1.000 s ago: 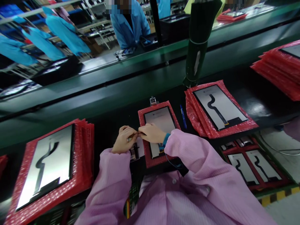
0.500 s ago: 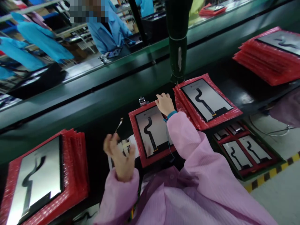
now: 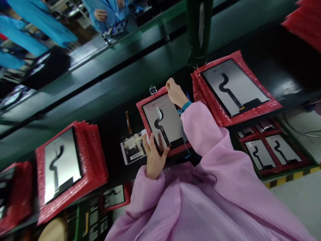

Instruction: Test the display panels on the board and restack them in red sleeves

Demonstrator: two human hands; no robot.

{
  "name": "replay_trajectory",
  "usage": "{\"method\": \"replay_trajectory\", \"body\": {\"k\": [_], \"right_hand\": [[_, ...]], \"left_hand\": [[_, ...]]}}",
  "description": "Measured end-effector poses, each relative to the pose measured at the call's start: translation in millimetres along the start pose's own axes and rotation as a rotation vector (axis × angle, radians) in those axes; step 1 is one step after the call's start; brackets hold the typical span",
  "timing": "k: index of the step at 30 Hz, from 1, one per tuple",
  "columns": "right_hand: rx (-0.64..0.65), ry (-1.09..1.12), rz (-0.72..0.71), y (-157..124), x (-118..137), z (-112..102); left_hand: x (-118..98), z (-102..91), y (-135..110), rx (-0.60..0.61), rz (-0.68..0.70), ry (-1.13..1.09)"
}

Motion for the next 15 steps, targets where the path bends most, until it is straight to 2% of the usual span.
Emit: {"method": "replay_trajectory", "body": {"k": [4,7,10,12,15], "right_hand": [[-0.04,0.382,-0.101,-9.1,11.1,-6.2],[-0.088,0.485,-0.108,-18.0,18.9,-14.6],[-0.216,0.557,-0.117,-24.1,22.3,-19.7],[-0.272,0.646,-0.15,-26.1,25.2,-17.9],[-0.26,0.805,-0.157,-29.1,33.6,-11.0]], "left_hand": [[3.8,-1.8,0.5,-0.04,-0.084,-0.067],[9.4,-6.7,4.3,-0.153,-0.166,-0.262],[11.4,-15.9,11.8,-0.261,-0.211,-0.487],[7.6,-23.5,18.2,-0.236,-0.191,-0.51],[1.7,-39.8,23.9,-0.166,-0.173,-0.473]]}}
Point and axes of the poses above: each hand's wrist, its own y-axis towards the middle knuckle, its own z-axis out of the palm, x = y × z, the point moved 3 cm from there along y, towards the middle knuckle, and after that the axes turned 5 degrees about -y, right-handed, at the moved point
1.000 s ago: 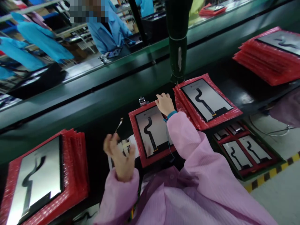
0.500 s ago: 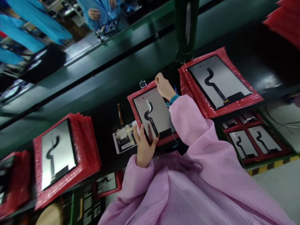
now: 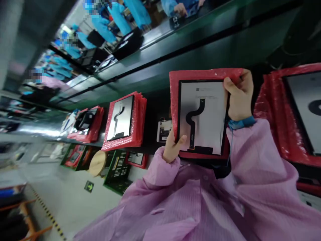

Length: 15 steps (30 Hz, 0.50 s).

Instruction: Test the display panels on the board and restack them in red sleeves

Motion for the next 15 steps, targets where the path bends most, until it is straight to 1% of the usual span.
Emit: {"method": "replay_trajectory", "body": {"k": [2,3,5,7,8,10,11,12,13,14,15], "right_hand": [[0.041,0.094,0.101,-3.6,2.1,7.8],[0.077,0.128,0.173,-5.5,3.2,11.6],[0.148,0.167,0.309,-8.7,4.7,17.8],[0.185,0.148,0.399,-10.9,4.8,21.5],[0.187,0.127,0.425,-11.6,4.1,22.6],[0.196,0.09,0.467,-13.0,0.7,24.6],[0.21,0.071,0.489,-14.0,-1.9,25.6],[0.225,0.051,0.51,-15.1,-5.0,26.3],[0.24,0.026,0.528,-16.1,-8.6,26.6],[0.257,0.001,0.541,-17.0,-12.3,26.7],[0.28,-0.023,0.549,-17.7,-16.2,26.7]], "left_hand": [[-6.3,-18.6,1.2,-0.058,-0.012,0.033],[-7.9,-32.8,1.0,-0.108,-0.028,0.047],[-8.0,-71.4,-0.5,-0.213,-0.094,0.048],[-5.6,-122.6,-2.9,-0.309,-0.19,0.012],[-4.8,-152.3,-4.1,-0.378,-0.227,0.009],[-5.4,-212.5,-5.1,-0.475,-0.253,0.021],[-6.1,-240.8,-4.8,-0.501,-0.26,0.045],[-6.4,-266.2,-4.2,-0.505,-0.283,0.086],[-5.6,-287.9,-3.3,-0.484,-0.335,0.152],[-4.6,-306.3,-2.4,-0.479,-0.366,0.187],[-2.9,-320.6,-1.5,-0.466,-0.4,0.224]]}}
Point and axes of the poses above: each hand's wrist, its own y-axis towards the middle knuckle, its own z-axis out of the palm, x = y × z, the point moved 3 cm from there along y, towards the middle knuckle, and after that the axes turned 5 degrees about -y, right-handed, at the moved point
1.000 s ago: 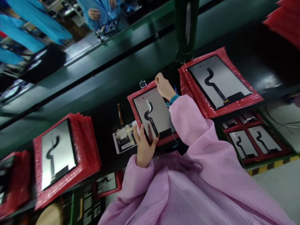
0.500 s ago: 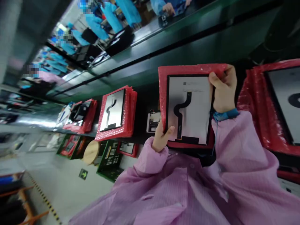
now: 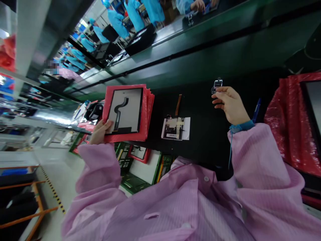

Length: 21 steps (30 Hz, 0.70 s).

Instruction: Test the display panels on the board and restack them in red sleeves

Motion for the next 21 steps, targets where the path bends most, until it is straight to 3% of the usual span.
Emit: {"method": "replay_trajectory", "body": {"k": [5,8,10,12,14,16,18,21], "right_hand": [[0.071,-0.161,0.0,9.3,-13.5,1.6],[0.032,-0.393,-0.023,7.3,-17.8,4.2],[-0.003,-0.586,-0.136,-5.6,-19.0,4.5],[-0.031,-0.803,-0.331,-31.6,-20.4,1.9],[-0.092,-1.031,-0.509,-67.8,-24.1,-5.1],[-0.256,-1.166,-0.57,-107.0,-28.7,-19.4],[-0.489,-1.248,-0.556,-143.1,-31.8,-39.5],[-0.842,-1.303,-0.429,-183.6,-35.0,-78.6]], "left_hand": [[11.3,-19.8,22.5,-0.009,-0.034,0.233],[6.1,-23.8,21.7,-0.2,0.076,0.384],[-2.7,-21.7,10.8,-0.335,0.186,0.45],[-13.6,-8.6,-8.9,-0.397,0.338,0.482],[-26.4,18.4,-37.1,-0.413,0.607,0.492],[-37.0,58.1,-70.4,-0.395,0.895,0.442],[-42.6,109.0,-100.0,-0.25,1.004,0.351],[-49.1,197.1,-137.9,0.113,0.976,0.131]]}}
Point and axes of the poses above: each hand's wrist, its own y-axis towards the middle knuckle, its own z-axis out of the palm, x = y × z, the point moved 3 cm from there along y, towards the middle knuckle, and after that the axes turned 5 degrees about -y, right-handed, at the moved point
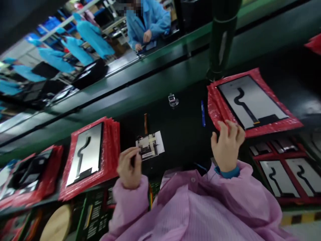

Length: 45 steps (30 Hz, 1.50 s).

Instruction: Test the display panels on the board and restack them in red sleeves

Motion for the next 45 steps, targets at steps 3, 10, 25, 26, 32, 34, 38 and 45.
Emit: {"method": "replay_trajectory", "body": {"k": [3,10,25,26,32,34,38,45], "right_hand": [[-0.044,-0.081,0.171,-6.1,-44.0,-11.9],[-0.012,-0.072,0.151,-14.5,-86.0,-5.1],[-0.096,0.071,-0.139,-22.0,-34.6,-53.8],[-0.114,0.075,-0.098,-22.7,-36.4,-60.3],[0.103,0.302,0.251,-13.9,-55.9,-59.7],[0.355,0.578,0.332,-11.1,-46.8,-39.7],[0.669,0.965,0.483,-11.7,-11.8,-5.2],[0.697,1.157,0.632,-23.9,12.9,24.5]], "left_hand": [[-37.9,84.9,2.7,0.229,-0.132,-0.469],[-121.4,214.4,18.2,0.648,-0.697,-1.244],[-164.4,274.6,44.3,0.58,-0.924,-1.228],[-160.0,266.3,41.8,0.545,-0.905,-1.249],[-101.0,173.1,11.5,0.33,-1.088,-1.218],[-78.4,144.6,2.0,0.243,-1.16,-1.136],[-42.8,116.8,-14.3,0.131,-1.274,-1.015],[-4.1,111.3,-40.2,0.074,-1.234,-0.867]]}}
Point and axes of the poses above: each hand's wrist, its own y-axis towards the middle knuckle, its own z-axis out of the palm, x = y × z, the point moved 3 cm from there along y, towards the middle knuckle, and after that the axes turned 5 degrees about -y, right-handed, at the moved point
